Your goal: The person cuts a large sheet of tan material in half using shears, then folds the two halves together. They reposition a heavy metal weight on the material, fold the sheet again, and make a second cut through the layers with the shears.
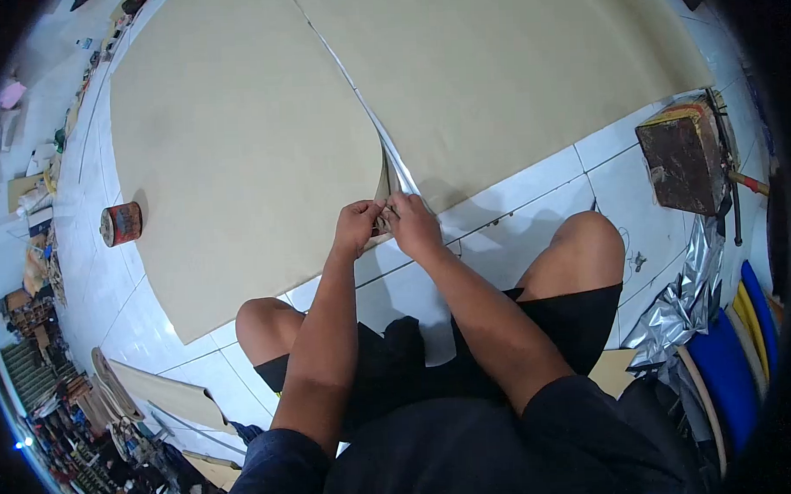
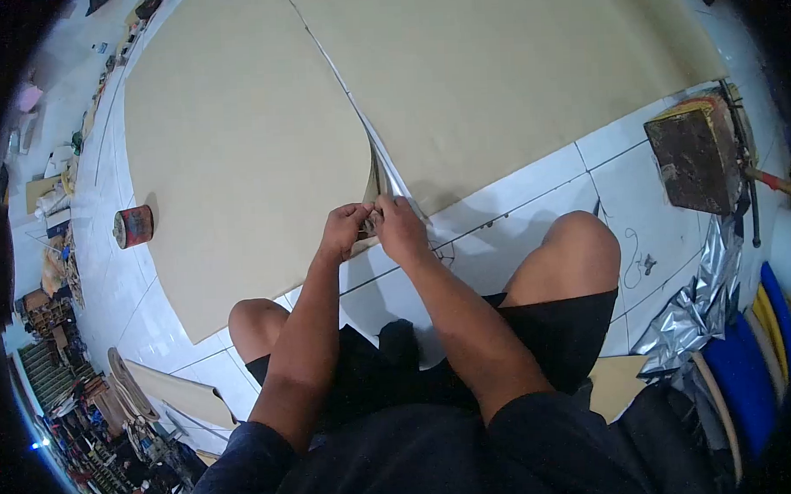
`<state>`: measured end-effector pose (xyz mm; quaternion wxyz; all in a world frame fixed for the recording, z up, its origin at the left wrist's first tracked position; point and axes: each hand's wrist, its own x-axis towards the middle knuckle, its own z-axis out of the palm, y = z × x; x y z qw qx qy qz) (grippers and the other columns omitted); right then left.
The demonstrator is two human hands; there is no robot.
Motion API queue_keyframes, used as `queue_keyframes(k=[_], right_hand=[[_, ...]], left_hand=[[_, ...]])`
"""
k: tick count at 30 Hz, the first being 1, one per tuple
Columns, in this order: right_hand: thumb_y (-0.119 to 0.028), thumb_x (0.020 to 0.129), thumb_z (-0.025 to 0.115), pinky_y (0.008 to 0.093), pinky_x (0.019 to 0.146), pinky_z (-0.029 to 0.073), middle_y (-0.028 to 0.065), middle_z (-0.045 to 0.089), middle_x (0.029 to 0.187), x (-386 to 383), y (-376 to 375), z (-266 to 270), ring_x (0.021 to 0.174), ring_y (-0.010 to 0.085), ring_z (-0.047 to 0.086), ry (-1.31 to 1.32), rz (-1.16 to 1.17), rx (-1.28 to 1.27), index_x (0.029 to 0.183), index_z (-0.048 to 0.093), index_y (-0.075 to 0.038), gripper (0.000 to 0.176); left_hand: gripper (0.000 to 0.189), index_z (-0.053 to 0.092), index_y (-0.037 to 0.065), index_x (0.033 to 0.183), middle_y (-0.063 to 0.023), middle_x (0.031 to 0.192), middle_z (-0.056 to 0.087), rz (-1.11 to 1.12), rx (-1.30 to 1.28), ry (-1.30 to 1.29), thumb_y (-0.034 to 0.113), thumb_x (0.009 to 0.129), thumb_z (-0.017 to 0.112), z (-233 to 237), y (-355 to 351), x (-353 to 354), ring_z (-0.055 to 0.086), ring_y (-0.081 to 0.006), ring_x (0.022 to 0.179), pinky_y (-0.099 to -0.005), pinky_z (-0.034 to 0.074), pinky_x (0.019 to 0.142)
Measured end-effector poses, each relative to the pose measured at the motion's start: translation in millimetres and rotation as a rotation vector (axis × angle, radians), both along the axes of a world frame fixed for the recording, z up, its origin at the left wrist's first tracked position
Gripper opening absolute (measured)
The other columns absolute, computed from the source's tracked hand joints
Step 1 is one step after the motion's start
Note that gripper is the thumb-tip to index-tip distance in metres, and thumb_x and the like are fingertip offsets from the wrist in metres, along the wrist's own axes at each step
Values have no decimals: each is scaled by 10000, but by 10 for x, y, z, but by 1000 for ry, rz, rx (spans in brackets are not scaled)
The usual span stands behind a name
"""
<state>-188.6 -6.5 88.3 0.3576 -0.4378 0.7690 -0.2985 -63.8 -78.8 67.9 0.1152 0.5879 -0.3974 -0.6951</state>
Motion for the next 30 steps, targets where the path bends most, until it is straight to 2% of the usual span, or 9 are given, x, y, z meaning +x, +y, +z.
queue_keyframes(k=[2, 5, 11, 14, 16, 17, 20, 22, 30], right_hand=[[-206, 879, 638, 486, 795, 494, 177, 593, 1027, 24, 36, -38, 978, 371, 603, 21, 35, 52, 906, 619, -33, 176], [-255, 881, 635, 483, 785, 498, 171, 623, 912, 33, 34, -110, 924, 357, 610, 108, 104, 80, 877, 656, -57, 200], [-255, 828, 700, 456, 756, 490, 172, 635, 896, -131, -29, -114, 899, 356, 610, -74, 28, 196, 783, 664, -34, 228], [-268, 810, 722, 446, 753, 483, 174, 628, 929, -119, -15, -142, 903, 362, 606, -115, 19, 237, 840, 662, -42, 235], [-270, 823, 708, 456, 784, 484, 177, 614, 965, -52, 32, -145, 916, 369, 602, 8, -98, -14, 909, 651, -49, 244], [-270, 823, 708, 456, 784, 484, 177, 614, 965, -55, 47, -138, 916, 369, 602, 10, -99, -13, 909, 651, -49, 244], [-261, 849, 679, 500, 808, 488, 175, 599, 1054, -48, 70, -173, 998, 372, 591, 10, 53, -3, 1014, 636, -57, 266], [-248, 837, 686, 472, 814, 489, 174, 606, 966, -7, 73, -208, 921, 374, 601, 40, 65, 28, 967, 676, -77, 215], [-292, 785, 751, 466, 781, 503, 189, 622, 915, -91, 15, -141, 891, 354, 619, 11, 22, 162, 784, 688, -44, 256]], left_hand=[[252, 687, 4, 941, -30, 782, 648, -12, -36, -15, 239, 955, 599, -38, 23, -4, 598, -127, 664, -285, 534, 626], [275, 702, -3, 940, -24, 751, 640, -26, -82, -38, 260, 940, 623, 10, 52, -17, 584, -114, 654, -278, 525, 607], [295, 714, -11, 946, -27, 708, 640, -69, -164, -102, 276, 924, 649, -187, 30, 37, 568, -106, 603, -271, 496, 562], [288, 716, -11, 938, -31, 706, 645, -16, -118, -40, 269, 923, 650, -191, 44, 34, 570, -106, 594, -272, 492, 549], [283, 717, -10, 931, -33, 710, 647, 22, -64, 9, 264, 923, 649, -173, 54, 8, 573, -106, 594, -274, 496, 546], [282, 716, -14, 926, -37, 714, 648, 30, -55, 13, 260, 923, 647, -168, 54, -3, 578, -109, 599, -276, 501, 544], [285, 714, -23, 922, -44, 719, 649, 18, -94, -18, 252, 924, 643, -68, 59, -42, 584, -114, 607, -276, 512, 545], [287, 712, -28, 923, -47, 720, 648, -1, -141, -57, 250, 926, 640, 11, 66, -50, 586, -117, 609, -276, 517, 548], [297, 694, -26, 971, -37, 764, 659, -43, -97, -46, 263, 932, 644, -157, 54, 11, 598, -102, 662, -261, 505, 606]])
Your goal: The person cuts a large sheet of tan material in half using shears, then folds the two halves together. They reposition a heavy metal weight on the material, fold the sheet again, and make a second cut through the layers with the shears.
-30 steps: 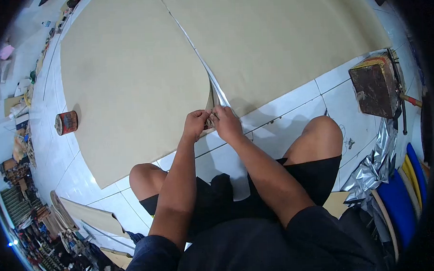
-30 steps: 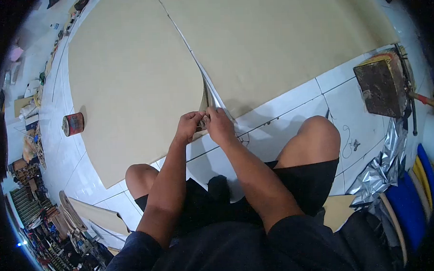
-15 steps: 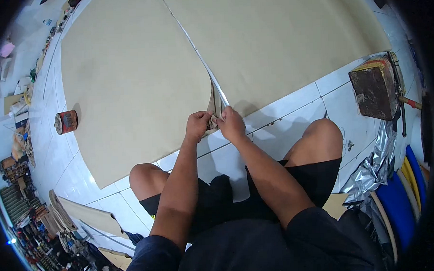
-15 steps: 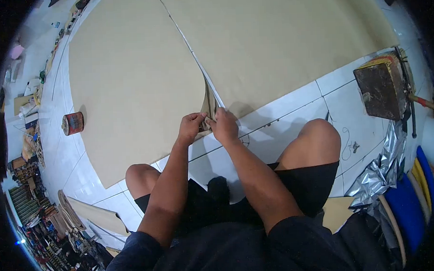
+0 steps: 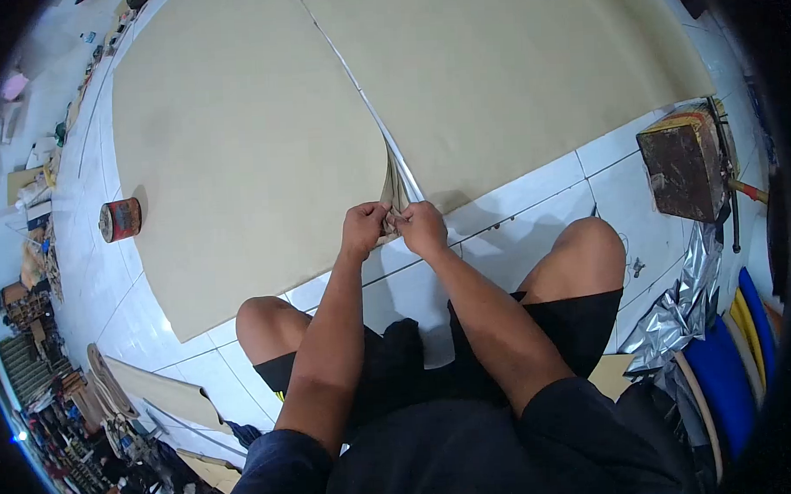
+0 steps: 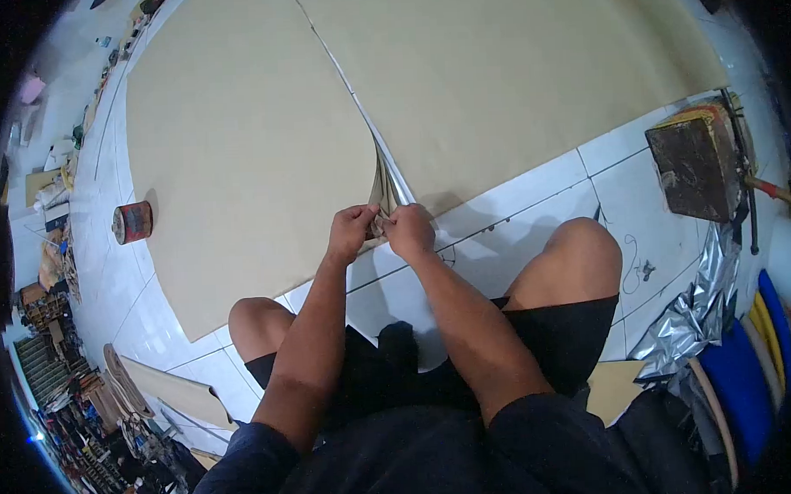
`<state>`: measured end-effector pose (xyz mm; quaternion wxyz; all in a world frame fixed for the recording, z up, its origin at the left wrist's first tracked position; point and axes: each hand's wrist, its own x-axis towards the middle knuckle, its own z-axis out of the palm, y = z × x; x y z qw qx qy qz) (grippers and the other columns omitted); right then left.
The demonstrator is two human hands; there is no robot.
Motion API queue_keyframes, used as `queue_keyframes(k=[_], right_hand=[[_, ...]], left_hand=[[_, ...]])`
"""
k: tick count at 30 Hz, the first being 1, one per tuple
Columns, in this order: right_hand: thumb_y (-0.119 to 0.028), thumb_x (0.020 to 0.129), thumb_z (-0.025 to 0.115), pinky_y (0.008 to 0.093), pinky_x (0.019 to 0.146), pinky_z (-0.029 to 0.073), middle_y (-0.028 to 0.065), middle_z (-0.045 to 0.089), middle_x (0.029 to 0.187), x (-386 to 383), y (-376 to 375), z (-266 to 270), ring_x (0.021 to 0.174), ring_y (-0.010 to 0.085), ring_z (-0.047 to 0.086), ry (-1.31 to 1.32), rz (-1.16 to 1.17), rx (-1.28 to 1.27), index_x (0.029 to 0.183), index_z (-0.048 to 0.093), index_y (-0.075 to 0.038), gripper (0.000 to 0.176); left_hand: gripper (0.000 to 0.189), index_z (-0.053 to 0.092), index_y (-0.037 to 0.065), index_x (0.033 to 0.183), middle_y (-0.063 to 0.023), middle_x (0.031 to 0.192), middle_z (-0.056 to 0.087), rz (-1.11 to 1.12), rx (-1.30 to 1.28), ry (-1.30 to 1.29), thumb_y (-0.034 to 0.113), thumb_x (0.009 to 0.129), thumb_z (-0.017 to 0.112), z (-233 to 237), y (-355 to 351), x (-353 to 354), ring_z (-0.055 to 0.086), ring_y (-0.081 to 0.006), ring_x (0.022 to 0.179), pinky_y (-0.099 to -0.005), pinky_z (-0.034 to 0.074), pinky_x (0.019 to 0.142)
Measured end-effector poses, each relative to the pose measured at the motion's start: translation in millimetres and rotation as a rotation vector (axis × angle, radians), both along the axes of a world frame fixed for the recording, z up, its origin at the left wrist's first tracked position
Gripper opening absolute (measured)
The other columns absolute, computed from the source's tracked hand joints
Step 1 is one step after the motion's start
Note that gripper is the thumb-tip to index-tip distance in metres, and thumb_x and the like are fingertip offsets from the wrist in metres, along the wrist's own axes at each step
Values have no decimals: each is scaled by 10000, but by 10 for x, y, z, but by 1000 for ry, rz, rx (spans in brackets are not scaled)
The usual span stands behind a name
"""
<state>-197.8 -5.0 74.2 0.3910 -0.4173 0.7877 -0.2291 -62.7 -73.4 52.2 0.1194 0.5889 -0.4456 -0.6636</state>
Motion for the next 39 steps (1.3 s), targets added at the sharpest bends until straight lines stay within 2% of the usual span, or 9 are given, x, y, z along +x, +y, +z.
queue_keyframes(k=[5, 11, 17, 20, 23, 25, 28, 33, 39], right_hand=[[-313, 737, 793, 459, 770, 489, 162, 618, 1007, 3, -3, -57, 936, 338, 610, -76, -37, 52, 765, 653, -15, 331], [-258, 775, 757, 441, 837, 499, 124, 536, 1195, 95, 57, -42, 1055, 329, 567, 30, -6, -171, 803, 682, -57, 217], [-214, 784, 741, 430, 866, 496, 134, 558, 1120, 52, 25, -90, 1070, 315, 565, 97, 32, -99, 770, 678, -55, 171], [-237, 754, 761, 441, 856, 495, 139, 580, 1103, -14, 5, 63, 1048, 318, 580, 68, -31, 95, 838, 656, -33, 243], [-263, 765, 737, 447, 894, 475, 179, 574, 1093, 7, 26, 112, 1058, 332, 568, 273, -99, -106, 1032, 643, -32, 365], [-241, 728, 750, 469, 747, 496, 154, 629, 974, 113, 6, 62, 910, 327, 621, 150, 45, -334, 1019, 592, -58, 379], [-222, 764, 705, 478, 718, 491, 146, 649, 879, 212, 89, 65, 863, 336, 633, 229, 162, -223, 948, 620, -65, 257], [-190, 804, 660, 473, 697, 495, 148, 653, 787, 142, 80, -52, 786, 356, 641, 214, 108, -204, 814, 642, -61, 130], [-271, 765, 744, 468, 682, 505, 143, 651, 751, 22, 45, -98, 758, 348, 646, 123, 26, -121, 775, 632, -61, 238]], left_hand=[[295, 685, -26, 979, -37, 758, 651, 28, 31, 14, 262, 938, 635, 125, -2, -27, 606, -109, 657, -264, 517, 607], [294, 706, -25, 923, -42, 700, 640, 76, 11, 67, 265, 918, 657, 62, 21, -13, 584, -109, 593, -263, 521, 551], [306, 687, -17, 933, -23, 752, 625, 70, 45, 39, 284, 935, 632, 189, 60, -93, 582, -108, 657, -265, 527, 625], [296, 677, -9, 903, -26, 744, 616, 96, 93, 48, 283, 929, 634, 161, 33, -50, 573, -112, 651, -269, 519, 618], [274, 661, 12, 832, -26, 722, 613, 134, 146, 92, 266, 929, 627, 161, 20, -36, 574, -112, 629, -270, 520, 591], [279, 651, 27, 772, -25, 704, 616, 170, 167, 126, 253, 933, 617, 163, 7, -43, 577, -109, 610, -268, 527, 570], [236, 657, 25, 803, -37, 719, 634, 177, 204, 221, 221, 928, 620, 175, -1, -58, 590, -119, 606, -267, 510, 545], [188, 654, -11, 884, -52, 760, 643, 230, 209, 183, 169, 925, 622, 232, 25, -81, 623, -124, 647, -256, 556, 610], [192, 634, -10, 946, -44, 774, 615, 148, 140, 97, 179, 918, 636, 125, 6, -42, 615, -132, 678, -270, 564, 657]])
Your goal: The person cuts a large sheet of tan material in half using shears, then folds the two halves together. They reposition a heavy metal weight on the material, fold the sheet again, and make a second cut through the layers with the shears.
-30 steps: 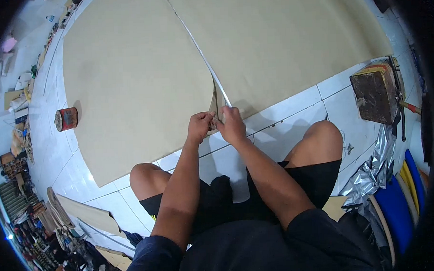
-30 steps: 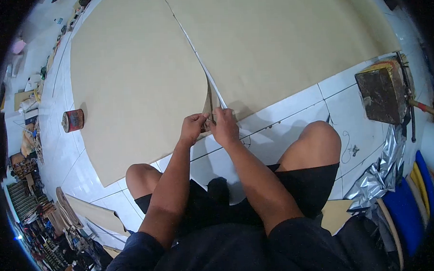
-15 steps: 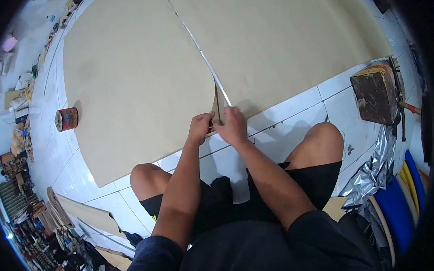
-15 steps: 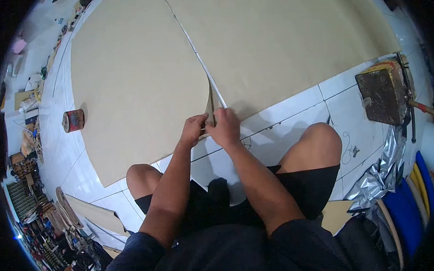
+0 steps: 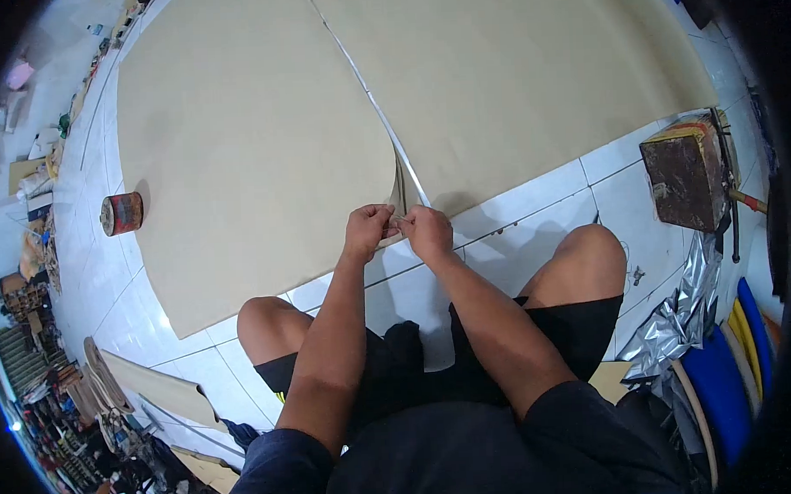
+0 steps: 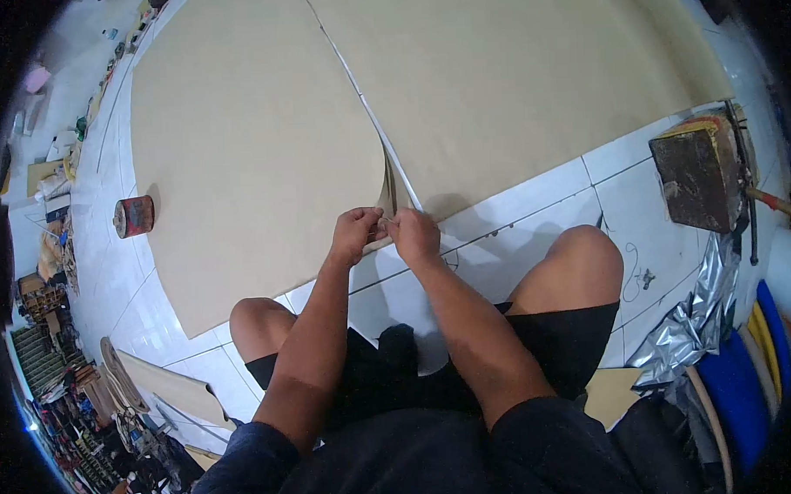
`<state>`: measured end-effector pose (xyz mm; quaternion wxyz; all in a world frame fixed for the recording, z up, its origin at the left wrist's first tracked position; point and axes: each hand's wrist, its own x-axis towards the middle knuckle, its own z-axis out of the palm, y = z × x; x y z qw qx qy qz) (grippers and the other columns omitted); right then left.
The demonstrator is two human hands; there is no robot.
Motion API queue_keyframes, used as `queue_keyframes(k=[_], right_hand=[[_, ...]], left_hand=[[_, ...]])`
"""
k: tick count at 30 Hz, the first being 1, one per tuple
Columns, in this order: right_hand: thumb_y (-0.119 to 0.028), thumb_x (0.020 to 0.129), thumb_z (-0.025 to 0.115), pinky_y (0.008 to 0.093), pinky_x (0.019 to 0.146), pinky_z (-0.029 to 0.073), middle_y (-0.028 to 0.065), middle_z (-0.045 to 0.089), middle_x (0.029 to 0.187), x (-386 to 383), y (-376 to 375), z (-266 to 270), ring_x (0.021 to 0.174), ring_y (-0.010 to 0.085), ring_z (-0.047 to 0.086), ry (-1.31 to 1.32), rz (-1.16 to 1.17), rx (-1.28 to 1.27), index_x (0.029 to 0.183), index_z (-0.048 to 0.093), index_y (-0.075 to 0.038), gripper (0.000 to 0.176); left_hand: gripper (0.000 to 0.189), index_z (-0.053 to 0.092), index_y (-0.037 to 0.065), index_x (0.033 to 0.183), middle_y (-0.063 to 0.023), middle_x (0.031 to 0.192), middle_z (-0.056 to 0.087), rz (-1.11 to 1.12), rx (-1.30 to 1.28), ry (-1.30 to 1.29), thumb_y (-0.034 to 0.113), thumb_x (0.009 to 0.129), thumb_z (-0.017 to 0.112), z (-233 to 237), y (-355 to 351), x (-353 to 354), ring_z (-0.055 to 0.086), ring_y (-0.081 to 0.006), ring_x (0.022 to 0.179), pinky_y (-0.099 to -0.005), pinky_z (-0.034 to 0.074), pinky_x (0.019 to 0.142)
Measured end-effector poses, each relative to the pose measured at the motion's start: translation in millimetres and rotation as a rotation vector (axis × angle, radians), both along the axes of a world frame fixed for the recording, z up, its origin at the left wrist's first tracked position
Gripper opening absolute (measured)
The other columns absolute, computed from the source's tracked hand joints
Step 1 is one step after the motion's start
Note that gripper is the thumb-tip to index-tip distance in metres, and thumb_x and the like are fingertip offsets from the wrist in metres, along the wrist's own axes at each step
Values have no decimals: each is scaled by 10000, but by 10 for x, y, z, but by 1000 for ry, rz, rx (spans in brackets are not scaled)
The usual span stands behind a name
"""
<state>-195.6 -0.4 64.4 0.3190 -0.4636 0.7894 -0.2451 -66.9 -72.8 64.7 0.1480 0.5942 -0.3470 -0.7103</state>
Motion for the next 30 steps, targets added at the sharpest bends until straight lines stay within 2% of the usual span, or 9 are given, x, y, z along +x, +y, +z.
queue_keyframes(k=[5, 8, 10, 12, 19, 23, 25, 27, 30], right_hand=[[-291, 720, 797, 461, 687, 508, 137, 633, 785, -73, -12, 169, 785, 339, 633, -25, -44, 126, 801, 626, -45, 310], [-262, 740, 782, 453, 722, 510, 124, 594, 903, -16, 37, 227, 899, 332, 599, 122, -154, -146, 846, 625, -54, 282], [-232, 755, 767, 454, 750, 507, 114, 549, 986, 20, 76, 150, 977, 332, 559, 130, 107, -207, 887, 635, -66, 249], [-216, 765, 754, 457, 752, 505, 119, 567, 933, 58, 95, 27, 921, 334, 577, 152, 116, -200, 901, 652, -76, 220], [-213, 783, 707, 449, 819, 491, 130, 597, 958, -168, 41, 66, 993, 327, 577, -114, -33, 81, 909, 641, -67, 204], [-262, 786, 712, 435, 923, 458, 147, 575, 1114, -472, -112, -237, 1097, 325, 542, -53, -244, -249, 1085, 598, -75, 371], [-302, 799, 721, 442, 981, 420, 185, 488, 1309, -642, -150, -246, 1207, 362, 482, 400, -53, -210, 1279, 520, -88, 563], [-394, 789, 722, 536, 1058, 309, 188, 376, 1455, -747, -110, -157, 1368, 400, 303, 464, 31, 24, 1413, 433, -152, 729], [-304, 809, 696, 503, 942, 425, 77, 485, 1358, -930, -249, -229, 1259, 322, 440, 459, -19, 47, 1217, 634, -204, 425]], left_hand=[[188, 630, -12, 925, -42, 765, 611, 12, -23, -41, 173, 905, 653, -62, -7, -1, 604, -128, 667, -267, 564, 642], [189, 630, -4, 901, -38, 759, 609, 23, -14, -34, 179, 892, 672, 15, -7, -33, 594, -123, 655, -263, 559, 633], [192, 629, 0, 888, -37, 755, 607, 47, -8, -11, 185, 886, 682, 44, 5, -73, 589, -122, 648, -259, 556, 629], [194, 632, 6, 871, -32, 748, 602, 65, -1, 8, 192, 885, 684, 15, 9, -82, 589, -121, 648, -256, 550, 619], [220, 655, -31, 889, -42, 727, 613, 91, -37, 5, 188, 915, 653, -2, 61, -91, 584, -105, 602, -228, 529, 555], [391, 683, -15, 890, -98, 731, 640, -63, -216, -77, 334, 967, 525, -71, 100, -102, 622, -174, 681, -311, 518, 656], [469, 686, -11, 955, -161, 789, 666, -240, -381, -204, 413, 955, 485, -239, 186, -110, 643, -247, 760, -375, 509, 748], [485, 681, -2, 1028, -204, 868, 683, -295, -444, -271, 437, 924, 501, -238, 245, -145, 661, -309, 840, -403, 502, 819], [426, 676, 21, 1094, -213, 995, 684, -309, -469, -255, 381, 907, 546, -26, 323, -220, 660, -354, 944, -397, 501, 878]])
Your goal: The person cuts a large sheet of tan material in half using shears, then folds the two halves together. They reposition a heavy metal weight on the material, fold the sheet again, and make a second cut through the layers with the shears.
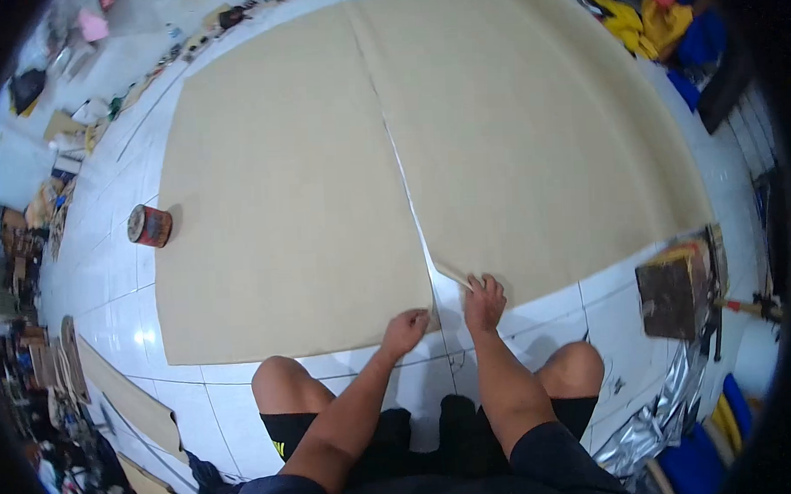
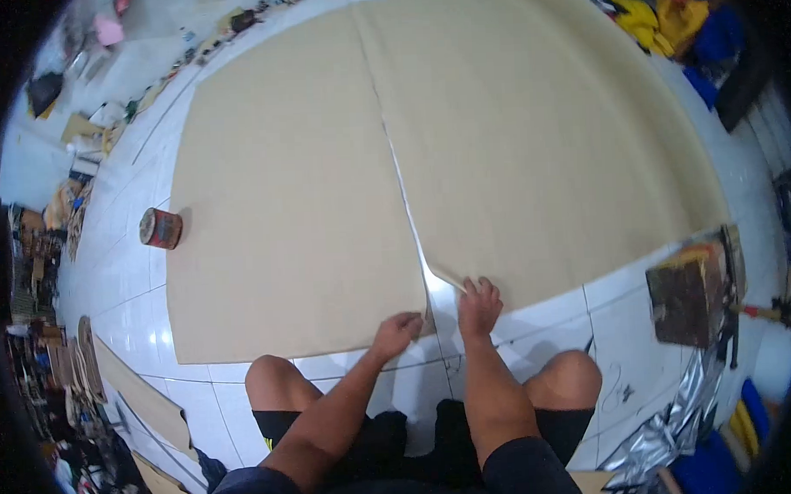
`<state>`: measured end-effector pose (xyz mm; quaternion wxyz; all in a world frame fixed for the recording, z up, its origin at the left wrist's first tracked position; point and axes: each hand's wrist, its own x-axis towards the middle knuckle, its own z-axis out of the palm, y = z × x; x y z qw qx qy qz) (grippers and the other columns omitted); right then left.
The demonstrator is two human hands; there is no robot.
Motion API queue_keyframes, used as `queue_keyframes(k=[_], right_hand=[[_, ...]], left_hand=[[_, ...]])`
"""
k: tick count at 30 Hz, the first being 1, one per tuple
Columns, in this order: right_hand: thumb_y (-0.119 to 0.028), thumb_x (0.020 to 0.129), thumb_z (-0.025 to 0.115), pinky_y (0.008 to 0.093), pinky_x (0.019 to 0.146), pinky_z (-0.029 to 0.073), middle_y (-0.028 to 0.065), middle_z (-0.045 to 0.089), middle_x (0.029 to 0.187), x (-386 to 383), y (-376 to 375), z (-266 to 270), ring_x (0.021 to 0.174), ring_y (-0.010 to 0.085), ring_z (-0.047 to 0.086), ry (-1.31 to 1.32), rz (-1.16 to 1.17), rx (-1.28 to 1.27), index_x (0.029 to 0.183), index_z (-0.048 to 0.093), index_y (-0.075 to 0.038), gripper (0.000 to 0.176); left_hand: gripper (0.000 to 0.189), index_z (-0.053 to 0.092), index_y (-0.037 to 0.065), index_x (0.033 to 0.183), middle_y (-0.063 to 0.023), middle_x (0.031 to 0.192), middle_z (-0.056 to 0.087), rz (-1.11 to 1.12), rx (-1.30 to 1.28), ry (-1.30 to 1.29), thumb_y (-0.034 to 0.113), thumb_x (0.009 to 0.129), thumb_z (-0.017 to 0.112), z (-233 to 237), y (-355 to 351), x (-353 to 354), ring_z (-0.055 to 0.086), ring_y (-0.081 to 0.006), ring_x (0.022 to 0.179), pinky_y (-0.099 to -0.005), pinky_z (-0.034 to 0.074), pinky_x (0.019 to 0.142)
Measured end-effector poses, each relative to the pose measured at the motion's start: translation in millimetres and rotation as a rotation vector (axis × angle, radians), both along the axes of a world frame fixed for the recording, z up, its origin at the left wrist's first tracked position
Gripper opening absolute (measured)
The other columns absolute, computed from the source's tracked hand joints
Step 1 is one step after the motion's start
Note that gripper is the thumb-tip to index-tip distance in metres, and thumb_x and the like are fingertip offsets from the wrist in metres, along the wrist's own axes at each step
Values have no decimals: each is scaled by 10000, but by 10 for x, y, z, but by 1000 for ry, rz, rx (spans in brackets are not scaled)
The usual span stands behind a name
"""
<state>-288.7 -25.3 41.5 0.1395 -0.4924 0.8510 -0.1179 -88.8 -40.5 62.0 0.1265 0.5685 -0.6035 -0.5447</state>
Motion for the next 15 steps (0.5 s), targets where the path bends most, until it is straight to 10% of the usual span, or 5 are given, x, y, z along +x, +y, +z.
queue_keyframes(k=[3, 6, 8, 11, 15], right_hand=[[-375, 941, 460, 496, 869, 495, 174, 653, 1098, -581, -495, -151, 1030, 369, 616, -36, -309, 45, 1061, 656, -35, 410], [-334, 959, 465, 499, 772, 521, 173, 658, 1030, -2035, -862, -148, 894, 372, 654, 560, 231, 405, 1140, 593, 46, 440], [-354, 937, 533, 463, 868, 474, 150, 624, 1133, -2619, -1177, 895, 1023, 313, 615, 324, 53, 446, 1213, 553, 7, 455], [-413, 914, 570, 468, 1041, 361, 166, 530, 1330, -3057, -1462, 2397, 1164, 336, 523, -1082, -903, -552, 1379, 455, -22, 619], [-359, 904, 588, 409, 993, 424, 178, 574, 1255, -3624, -1849, 3837, 1090, 307, 578, -1094, -916, -682, 1306, 514, 45, 575]], left_hand=[[290, 663, 15, 1121, -187, 1094, 657, -18, -176, 29, 215, 930, 576, 564, 62, 7, 657, -292, 981, -364, 535, 856], [249, 666, 14, 1108, -186, 1088, 650, 136, -69, 112, 165, 934, 570, 1260, 275, 201, 657, -286, 979, -356, 539, 844], [234, 672, 23, 1094, -168, 1057, 660, 149, -83, 92, 169, 937, 577, 1612, 449, 418, 661, -255, 939, -341, 541, 812], [212, 676, 41, 1096, -140, 1007, 674, 208, -11, 6, 152, 936, 591, 2438, 546, 760, 653, -204, 855, -297, 528, 754], [207, 671, 21, 1082, -167, 1063, 670, 311, -53, -41, 139, 927, 600, 3505, 667, 1521, 675, -248, 918, -330, 548, 792]])
